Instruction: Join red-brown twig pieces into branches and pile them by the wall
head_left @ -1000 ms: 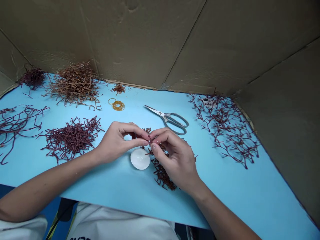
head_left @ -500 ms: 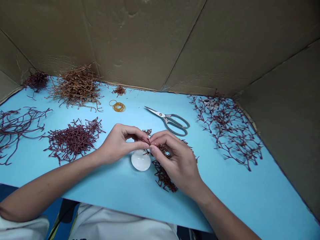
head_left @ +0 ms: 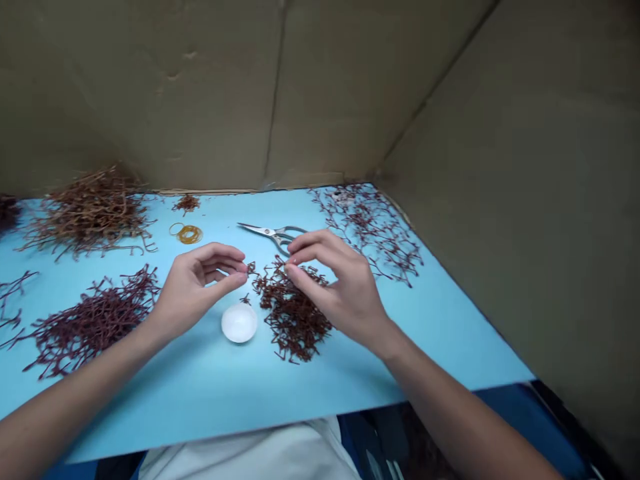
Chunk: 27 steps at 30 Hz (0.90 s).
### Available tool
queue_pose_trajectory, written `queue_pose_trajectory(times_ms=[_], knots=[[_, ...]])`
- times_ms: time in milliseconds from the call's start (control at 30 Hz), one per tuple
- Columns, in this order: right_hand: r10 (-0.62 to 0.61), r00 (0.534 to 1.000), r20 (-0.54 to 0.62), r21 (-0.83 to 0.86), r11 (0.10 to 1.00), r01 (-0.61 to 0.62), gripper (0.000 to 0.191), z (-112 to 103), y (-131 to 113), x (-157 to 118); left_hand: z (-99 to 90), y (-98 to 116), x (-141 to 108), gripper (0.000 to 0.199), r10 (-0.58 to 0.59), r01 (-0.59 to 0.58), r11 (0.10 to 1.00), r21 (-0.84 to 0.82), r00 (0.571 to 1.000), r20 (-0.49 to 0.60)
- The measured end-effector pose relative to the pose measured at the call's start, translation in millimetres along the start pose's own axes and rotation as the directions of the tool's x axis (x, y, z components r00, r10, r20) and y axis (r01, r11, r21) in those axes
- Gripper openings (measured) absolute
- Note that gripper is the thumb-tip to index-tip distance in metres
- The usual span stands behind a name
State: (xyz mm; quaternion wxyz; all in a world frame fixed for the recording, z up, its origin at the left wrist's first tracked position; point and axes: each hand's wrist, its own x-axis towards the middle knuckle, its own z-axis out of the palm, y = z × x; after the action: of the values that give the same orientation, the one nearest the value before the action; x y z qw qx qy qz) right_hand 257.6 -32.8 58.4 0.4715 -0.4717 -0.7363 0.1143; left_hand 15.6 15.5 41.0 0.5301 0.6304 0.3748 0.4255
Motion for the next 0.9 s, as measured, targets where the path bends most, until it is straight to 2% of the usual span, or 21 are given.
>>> queue_pose_trajectory(times_ms=[100,233,300,467,567,667,800,900], knots=[[0.124,0.992,0.015,-0.094,0.988,-0.122,0.013,-37.4,16.7,4.6,18.2,11.3,22.2,0.014,0.023,-0.029,0.998,0.062,0.995,0.095],[0.389,0.913,0.121,-0.258,0.901,-0.350,0.015,-82.2,48.9,16.1,62.5,16.5,69.3,0.016,0.022,-0.043,0.996,0.077,0.965,0.260],[0.480,0.871,0.107,-0.385,0.828,-0.408,0.017,-101.7,65.5,23.1,90.3,11.7,95.0,0.019,0.009,-0.029,0.998,0.062,0.952,0.305],[0.574,0.816,0.071,-0.515,0.722,-0.462,0.016,-139.1,108.6,34.2,156.9,-9.8,146.4,0.035,0.029,-0.076,0.989,0.126,0.940,0.340],[0.602,0.795,0.074,-0.579,0.675,-0.458,0.016,-149.3,133.9,35.7,186.2,-18.1,167.7,0.041,0.065,-0.129,0.977,0.168,0.936,0.346],[0.596,0.799,0.079,-0.625,0.654,-0.426,0.016,-151.2,153.6,38.1,206.3,-19.3,185.6,0.047,0.113,-0.206,0.951,0.231,0.927,0.358],[0.572,0.818,0.060,-0.665,0.634,-0.395,0.020,-146.6,169.2,47.3,222.6,-14.0,206.9,0.060,0.176,-0.309,0.895,0.322,0.908,0.380],[0.550,0.834,0.045,-0.683,0.626,-0.377,0.025,-139.8,176.1,55.4,228.7,-12.4,219.2,0.060,0.198,-0.344,0.859,0.379,0.906,0.373]])
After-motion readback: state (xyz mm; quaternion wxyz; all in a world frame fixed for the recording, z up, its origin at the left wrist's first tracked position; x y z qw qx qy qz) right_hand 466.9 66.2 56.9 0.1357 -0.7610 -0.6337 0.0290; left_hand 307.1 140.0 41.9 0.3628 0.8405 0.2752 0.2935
